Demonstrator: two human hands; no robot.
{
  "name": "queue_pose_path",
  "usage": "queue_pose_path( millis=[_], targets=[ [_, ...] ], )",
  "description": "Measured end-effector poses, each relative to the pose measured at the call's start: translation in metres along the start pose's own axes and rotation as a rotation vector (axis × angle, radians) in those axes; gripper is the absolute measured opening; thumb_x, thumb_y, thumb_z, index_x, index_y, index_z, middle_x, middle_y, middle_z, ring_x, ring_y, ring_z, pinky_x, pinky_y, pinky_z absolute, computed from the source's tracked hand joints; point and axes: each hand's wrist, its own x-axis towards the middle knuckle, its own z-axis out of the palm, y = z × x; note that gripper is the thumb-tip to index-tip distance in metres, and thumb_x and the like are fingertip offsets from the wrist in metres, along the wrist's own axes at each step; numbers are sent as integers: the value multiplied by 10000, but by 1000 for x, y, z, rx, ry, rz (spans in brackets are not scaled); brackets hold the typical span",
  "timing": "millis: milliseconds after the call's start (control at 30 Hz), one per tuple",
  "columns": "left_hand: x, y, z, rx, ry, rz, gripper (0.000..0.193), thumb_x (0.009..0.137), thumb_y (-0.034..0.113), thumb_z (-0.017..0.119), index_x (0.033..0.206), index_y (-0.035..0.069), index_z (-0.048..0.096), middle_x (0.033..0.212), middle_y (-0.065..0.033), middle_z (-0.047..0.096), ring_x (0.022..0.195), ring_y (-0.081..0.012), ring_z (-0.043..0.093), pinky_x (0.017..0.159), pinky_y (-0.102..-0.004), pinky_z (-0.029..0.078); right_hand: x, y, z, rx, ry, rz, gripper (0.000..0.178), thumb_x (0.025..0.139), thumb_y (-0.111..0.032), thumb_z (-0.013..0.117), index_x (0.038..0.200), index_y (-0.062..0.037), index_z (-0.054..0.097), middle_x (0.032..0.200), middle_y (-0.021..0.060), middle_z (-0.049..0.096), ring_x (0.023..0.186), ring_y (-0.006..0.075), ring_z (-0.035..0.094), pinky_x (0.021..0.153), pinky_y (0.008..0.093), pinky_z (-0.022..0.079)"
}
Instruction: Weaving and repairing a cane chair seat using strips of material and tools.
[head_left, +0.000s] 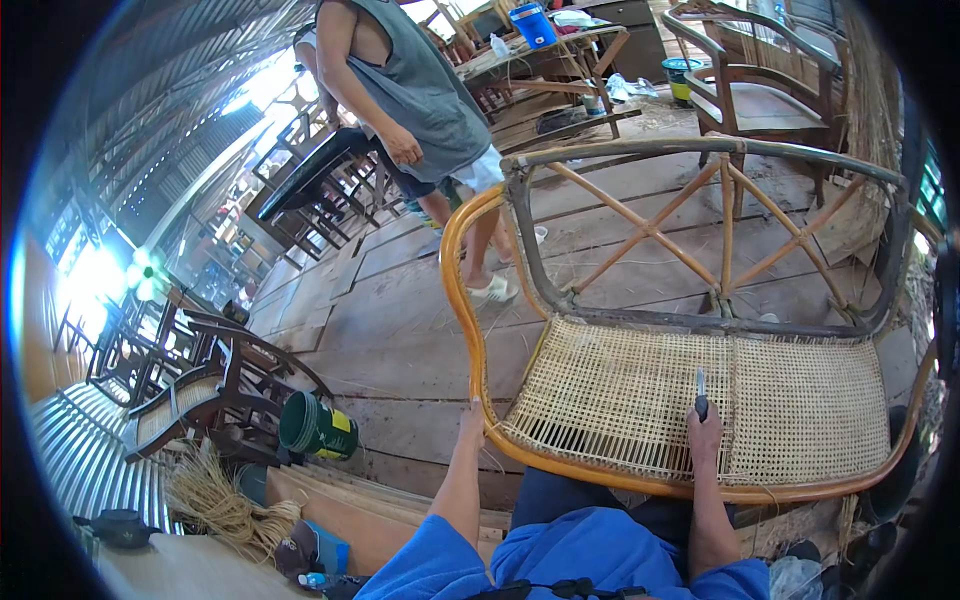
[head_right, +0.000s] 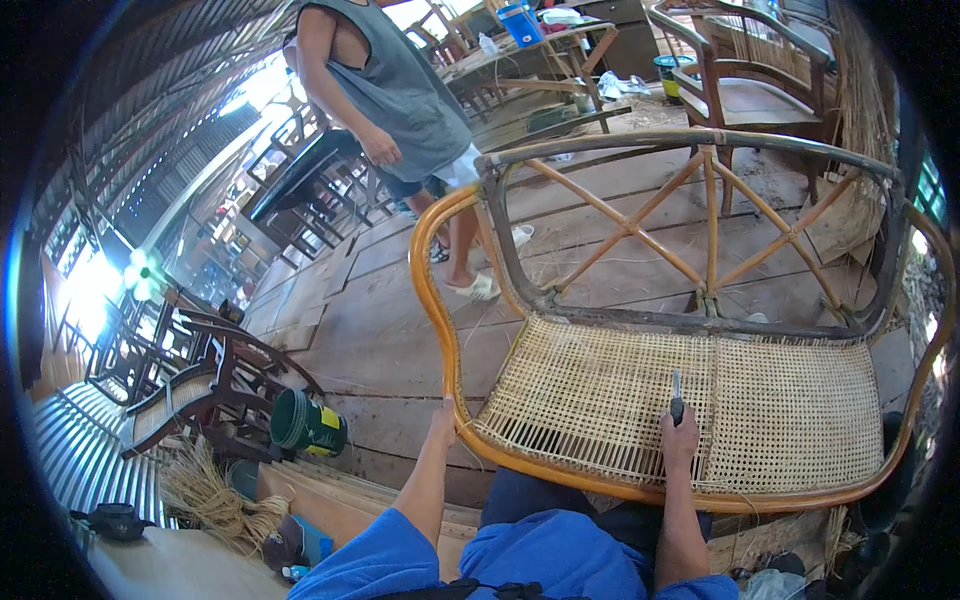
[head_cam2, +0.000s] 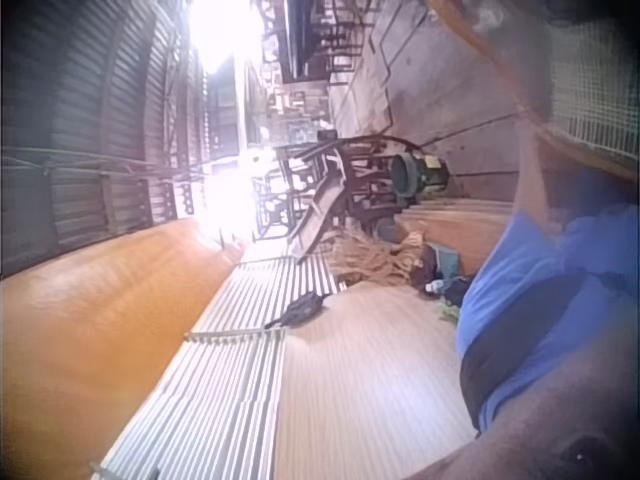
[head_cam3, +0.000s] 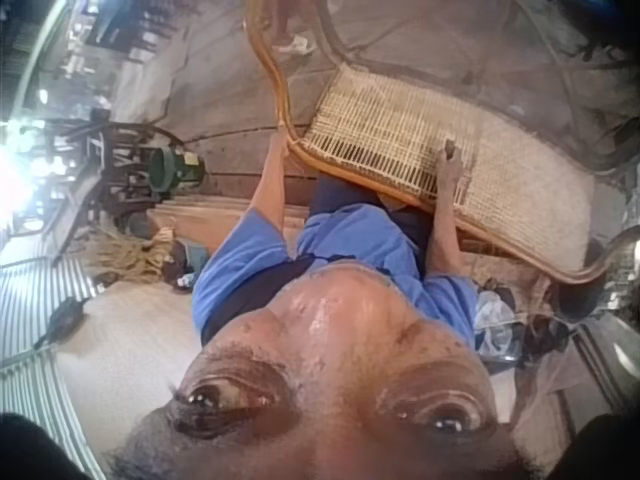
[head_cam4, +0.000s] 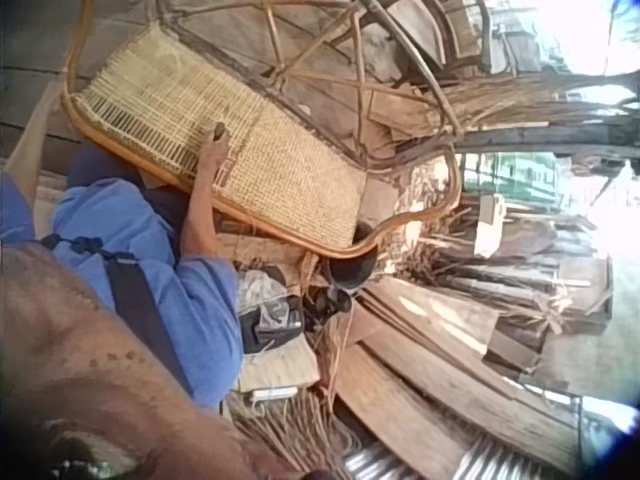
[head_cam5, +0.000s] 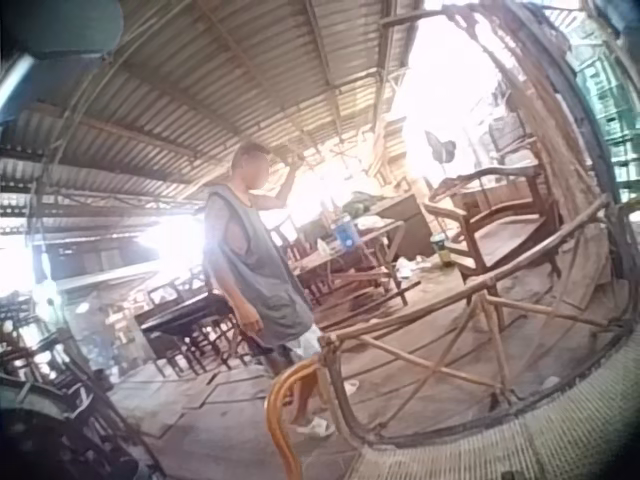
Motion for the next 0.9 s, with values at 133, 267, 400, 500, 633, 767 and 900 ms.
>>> queue_pose_path(
  millis=[133,267,400,500,633,767,900],
  targets=[
    [-13,5,-7,66,61,9,749,891,556,452,1197,-127,435,1080,-203,539,904,-282,545,748,-424,464,3,-2,3,-23,-11,31,236,818,-179,595,972,-8,543,698,91,524,612,214,496,611,350,429],
    [-8,-5,-12,82,18,26,736,903,539,436,1207,-131,425,1093,-221,533,927,-290,545,760,-413,462,6,1,4,34,-30,71,199,824,-168,584,948,-15,553,681,77,527,592,199,500,607,346,434],
    [-32,-2,-13,141,11,38,666,925,487,383,1227,-105,418,1128,-245,524,1018,-339,530,834,-427,444,7,-17,-7,-40,-59,29,211,811,-157,575,956,-7,547,685,73,533,595,182,503,582,346,433],
    [-36,-13,-21,63,-37,34,607,927,448,402,1188,-98,448,1033,-227,544,949,-314,532,791,-416,445,10,-21,-4,-42,-62,51,226,800,-165,582,956,-6,547,684,71,530,591,185,498,576,347,431],
    [-56,-7,-11,74,12,210,465,925,374,445,1076,-63,495,869,-145,533,767,-227,509,664,-368,434,18,-6,-3,-111,-57,76,275,777,-196,608,971,-6,559,701,91,544,603,222,513,610,361,440],
    [-56,-10,-18,121,-27,292,380,917,318,485,1006,-51,503,779,-91,516,662,-175,483,593,-330,420,19,-7,6,-289,-47,48,330,770,-235,634,1017,-22,581,780,148,618,697,292,602,671,382,473],
    [-58,-8,-17,200,-12,284,376,913,306,500,1009,-58,502,768,-93,535,652,-193,503,584,-330,420,22,4,6,-317,-60,71,358,772,-258,635,1035,-21,585,801,155,630,726,297,616,690,386,483]
  ],
)
